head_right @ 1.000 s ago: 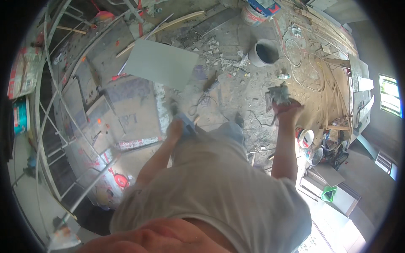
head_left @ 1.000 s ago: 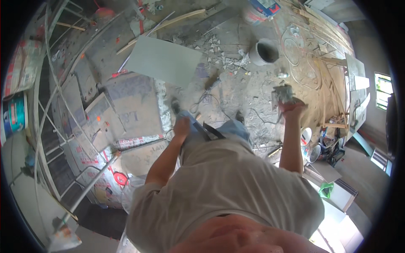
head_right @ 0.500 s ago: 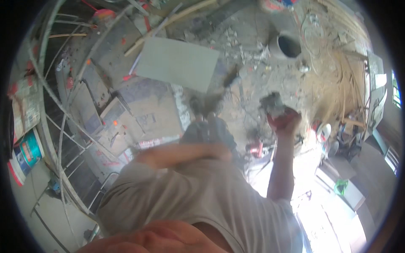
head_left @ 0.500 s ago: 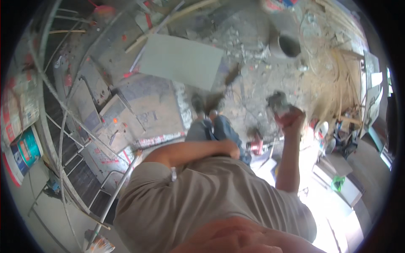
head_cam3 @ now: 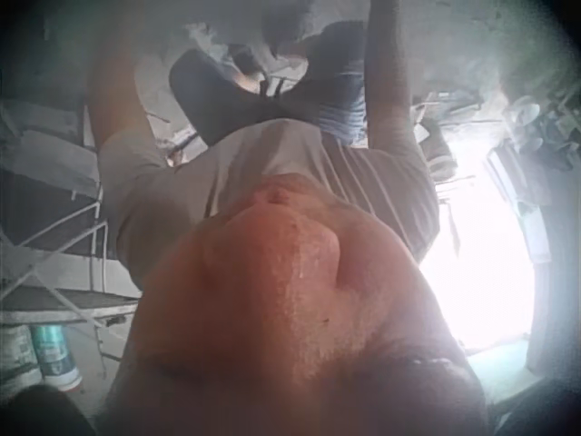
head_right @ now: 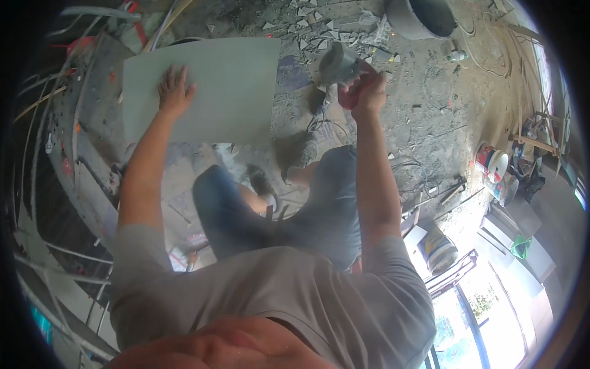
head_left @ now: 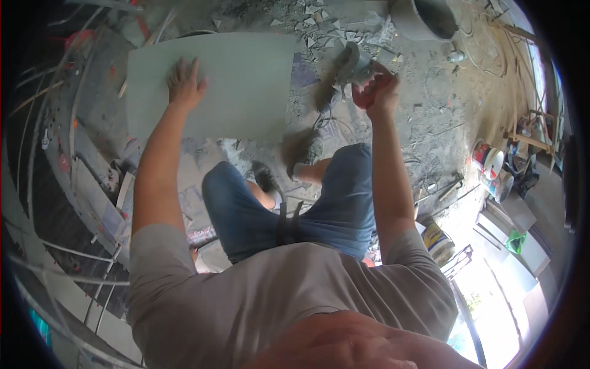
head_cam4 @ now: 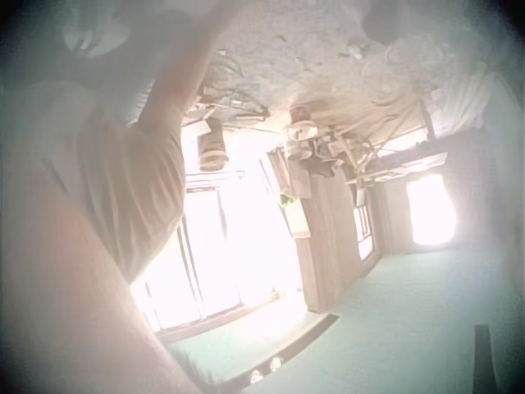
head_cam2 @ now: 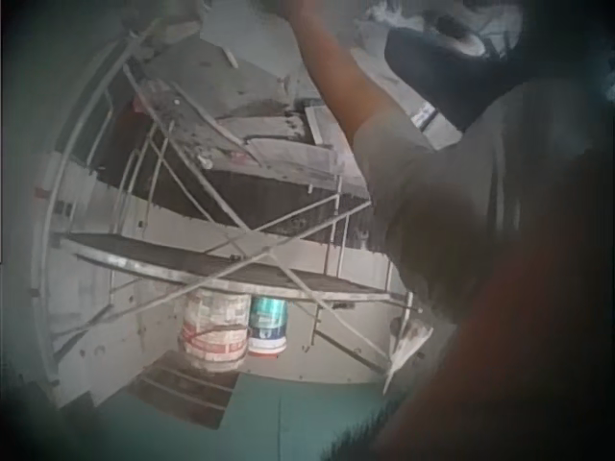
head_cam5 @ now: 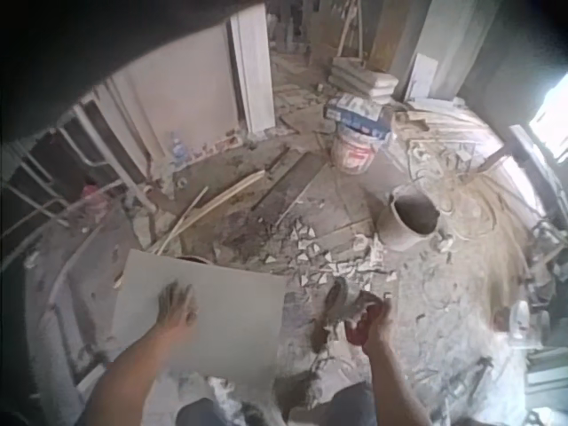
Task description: Measuring and cutting a ceramic tile using a tape measure, pencil, and angle grinder.
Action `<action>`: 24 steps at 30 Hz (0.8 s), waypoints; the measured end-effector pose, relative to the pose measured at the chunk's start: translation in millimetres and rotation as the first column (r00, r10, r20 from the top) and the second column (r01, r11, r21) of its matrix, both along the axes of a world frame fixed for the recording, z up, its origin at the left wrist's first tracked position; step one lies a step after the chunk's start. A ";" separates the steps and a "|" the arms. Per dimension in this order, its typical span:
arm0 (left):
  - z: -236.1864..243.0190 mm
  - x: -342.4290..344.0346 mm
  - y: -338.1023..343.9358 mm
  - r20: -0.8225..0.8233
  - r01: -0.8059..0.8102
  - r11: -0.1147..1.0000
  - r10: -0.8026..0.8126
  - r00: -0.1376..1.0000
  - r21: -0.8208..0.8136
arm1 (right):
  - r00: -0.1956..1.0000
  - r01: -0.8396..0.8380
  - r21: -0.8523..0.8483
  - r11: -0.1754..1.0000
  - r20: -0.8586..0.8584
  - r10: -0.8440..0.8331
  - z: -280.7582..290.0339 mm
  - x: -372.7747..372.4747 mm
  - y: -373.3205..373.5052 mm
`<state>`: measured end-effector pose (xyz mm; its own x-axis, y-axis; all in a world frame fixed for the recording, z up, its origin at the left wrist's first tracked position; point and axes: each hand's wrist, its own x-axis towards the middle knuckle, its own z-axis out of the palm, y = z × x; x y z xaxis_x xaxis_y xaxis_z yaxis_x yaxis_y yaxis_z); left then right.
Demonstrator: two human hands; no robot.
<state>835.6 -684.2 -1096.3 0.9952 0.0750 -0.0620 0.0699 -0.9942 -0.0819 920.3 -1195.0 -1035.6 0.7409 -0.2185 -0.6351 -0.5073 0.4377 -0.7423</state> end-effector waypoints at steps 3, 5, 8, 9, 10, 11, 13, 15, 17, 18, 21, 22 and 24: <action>-30.2 2.7 -4.1 0.142 0.122 0.992 -0.119 0.983 -0.017 | 0.986 0.137 0.010 0.991 0.094 -0.137 -67.2 11.4 15.5; -37.2 11.9 -3.7 0.281 0.240 0.953 -0.182 0.942 -0.188 | 0.981 0.041 0.115 0.993 0.183 -0.062 -103.7 38.3 13.5; -41.5 -9.5 17.0 0.265 0.161 0.979 -0.124 0.956 -0.125 | 0.990 -0.105 0.124 0.987 0.111 0.092 -96.3 28.3 40.2; -41.4 -9.6 14.0 0.275 0.165 0.978 -0.124 0.953 -0.132 | 0.987 -0.150 0.178 0.973 0.074 0.139 -76.8 25.8 49.3; -42.6 -0.8 9.7 0.292 0.186 0.972 -0.137 0.947 -0.146 | 0.984 -0.179 0.211 0.961 0.061 0.170 -80.9 29.7 37.6; -42.1 1.3 13.1 0.292 0.184 0.972 -0.135 0.947 -0.148 | 0.983 -0.181 0.209 0.961 0.062 0.171 -76.2 27.9 41.8; -37.3 -1.1 14.9 0.329 0.201 0.966 -0.138 0.934 -0.165 | 0.965 -0.253 0.192 0.948 0.120 0.233 -49.4 21.5 47.0; -41.0 5.8 7.1 0.335 0.190 0.971 -0.131 0.933 -0.148 | 0.948 -0.302 0.192 0.934 0.161 0.274 -73.0 36.9 28.1; -45.9 1.2 7.5 0.327 0.167 0.978 -0.117 0.938 -0.128 | 0.928 -0.356 0.199 0.913 0.189 0.321 -87.4 39.9 29.0; -46.5 -0.3 10.1 0.334 0.174 0.975 -0.119 0.935 -0.138 | 0.938 -0.297 -0.008 0.955 0.184 0.293 -91.1 40.2 38.2; -46.1 -2.1 15.6 0.361 0.188 0.971 -0.123 0.924 -0.150 | 0.945 -0.223 -0.171 0.960 0.204 0.256 -82.1 44.7 55.1; -45.6 -2.8 16.7 0.379 0.204 0.968 -0.135 0.915 -0.147 | 0.949 -0.186 -0.153 0.970 0.229 0.218 -76.0 46.4 59.4; -46.8 -0.7 15.9 0.394 0.212 0.967 -0.142 0.908 -0.140 | 0.950 -0.147 -0.141 0.979 0.257 0.180 -72.8 53.3 61.3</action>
